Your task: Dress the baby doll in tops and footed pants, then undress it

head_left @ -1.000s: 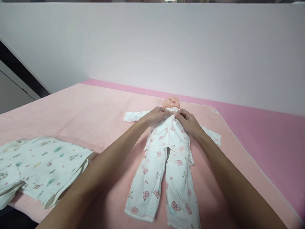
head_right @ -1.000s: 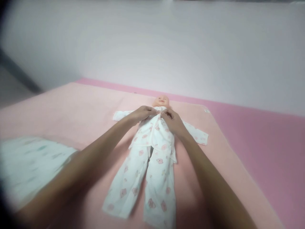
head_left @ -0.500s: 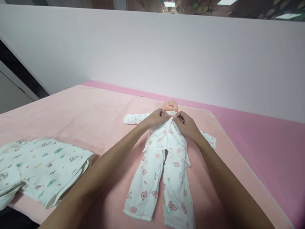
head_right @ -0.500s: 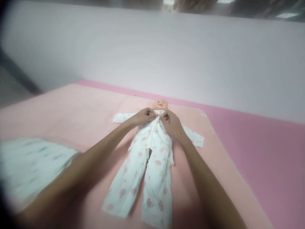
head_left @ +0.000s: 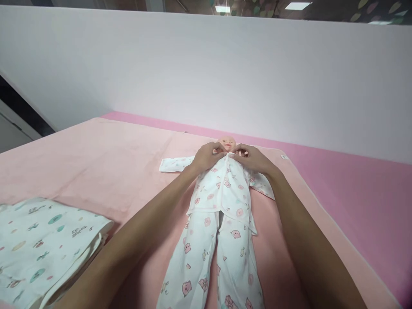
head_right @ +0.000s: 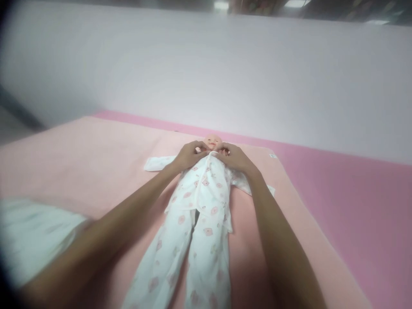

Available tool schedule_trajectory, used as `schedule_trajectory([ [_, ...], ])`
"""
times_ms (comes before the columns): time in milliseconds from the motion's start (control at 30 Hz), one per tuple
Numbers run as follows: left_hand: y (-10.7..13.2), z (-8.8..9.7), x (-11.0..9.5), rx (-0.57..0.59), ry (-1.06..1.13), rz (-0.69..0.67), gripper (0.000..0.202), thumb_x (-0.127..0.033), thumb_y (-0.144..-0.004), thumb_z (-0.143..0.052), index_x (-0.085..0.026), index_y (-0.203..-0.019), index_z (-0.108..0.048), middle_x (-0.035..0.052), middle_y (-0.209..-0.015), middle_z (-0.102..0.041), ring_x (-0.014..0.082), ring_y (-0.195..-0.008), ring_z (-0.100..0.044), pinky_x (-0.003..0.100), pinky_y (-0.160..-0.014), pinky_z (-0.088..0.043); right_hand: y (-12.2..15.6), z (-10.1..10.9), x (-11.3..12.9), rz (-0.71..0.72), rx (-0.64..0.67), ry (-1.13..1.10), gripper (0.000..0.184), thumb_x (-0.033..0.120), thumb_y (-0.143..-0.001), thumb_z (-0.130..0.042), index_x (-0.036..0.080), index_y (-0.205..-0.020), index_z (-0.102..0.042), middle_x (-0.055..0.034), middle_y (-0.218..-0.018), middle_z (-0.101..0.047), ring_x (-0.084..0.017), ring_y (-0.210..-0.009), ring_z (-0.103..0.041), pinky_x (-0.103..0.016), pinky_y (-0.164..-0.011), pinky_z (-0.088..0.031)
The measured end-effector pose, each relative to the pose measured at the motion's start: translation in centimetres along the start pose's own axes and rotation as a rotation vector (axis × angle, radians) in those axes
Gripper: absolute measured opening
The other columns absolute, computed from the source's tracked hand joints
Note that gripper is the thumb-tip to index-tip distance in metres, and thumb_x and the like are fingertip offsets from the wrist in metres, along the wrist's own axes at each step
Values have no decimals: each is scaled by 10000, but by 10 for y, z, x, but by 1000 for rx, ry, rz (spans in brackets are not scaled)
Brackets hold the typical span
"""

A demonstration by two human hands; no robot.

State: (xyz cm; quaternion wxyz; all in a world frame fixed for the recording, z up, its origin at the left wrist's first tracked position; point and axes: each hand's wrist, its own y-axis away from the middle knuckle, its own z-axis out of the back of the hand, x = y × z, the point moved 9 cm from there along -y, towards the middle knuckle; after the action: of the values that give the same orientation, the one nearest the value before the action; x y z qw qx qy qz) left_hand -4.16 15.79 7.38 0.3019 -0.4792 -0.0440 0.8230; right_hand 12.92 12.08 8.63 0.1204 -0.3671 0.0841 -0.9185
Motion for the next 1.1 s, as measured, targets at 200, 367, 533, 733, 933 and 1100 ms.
schedule_trajectory([
  [200,5,-1,-3,12,139,-22,213,-378,-964,-660,-208,-998,-783,41,-1083,-808,158,-814,-668,281,-790,-493,-3,-8,-8,-40,-113,-147,309,550,-924,-715,262,-1022,-767,-27,-1108,-768,-214,-970,-636,-361,-900,-486],
  [367,7,1,-5,16,147,0,226,-383,-965,-655,-215,-1014,-798,48,-1091,-819,181,-896,-704,289,-841,-507,-3,-14,-12,-71,-97,-140,319,552,-922,-716,263,-1047,-761,-38,-1116,-771,-228,-969,-642,-378,-905,-494],
  [533,7,0,-2,18,159,0,246,-404,-965,-657,-216,-1029,-802,48,-1090,-820,196,-974,-715,288,-877,-510,-2,-12,-15,-91,-98,-132,293,525,-911,-732,268,-1046,-763,-34,-1104,-777,-225,-962,-652,-375,-901,-503],
  [733,8,-1,-2,65,177,-5,283,-432,-981,-632,-212,-1064,-791,51,-1138,-813,192,-964,-704,284,-857,-503,0,-17,-19,-147,-79,-263,314,553,-896,-751,271,-1034,-770,-58,-1156,-792,-273,-1078,-705,-415,-940,-534],
  [933,11,-1,-2,70,193,45,348,-513,-977,-637,-214,-1046,-801,57,-1130,-806,203,-981,-693,297,-855,-497,1,-17,-20,-189,-74,-270,322,554,-861,-801,277,-1024,-782,-61,-1149,-804,-277,-1066,-726,-408,-919,-555],
  [1100,9,-3,6,55,241,96,284,-470,-889,-758,-206,-987,-793,66,-1064,-802,191,-934,-690,289,-816,-493,2,-17,-20,-201,-51,-290,365,556,-832,-838,266,-1052,-804,-83,-1145,-811,-301,-1060,-737,-426,-912,-571],
])
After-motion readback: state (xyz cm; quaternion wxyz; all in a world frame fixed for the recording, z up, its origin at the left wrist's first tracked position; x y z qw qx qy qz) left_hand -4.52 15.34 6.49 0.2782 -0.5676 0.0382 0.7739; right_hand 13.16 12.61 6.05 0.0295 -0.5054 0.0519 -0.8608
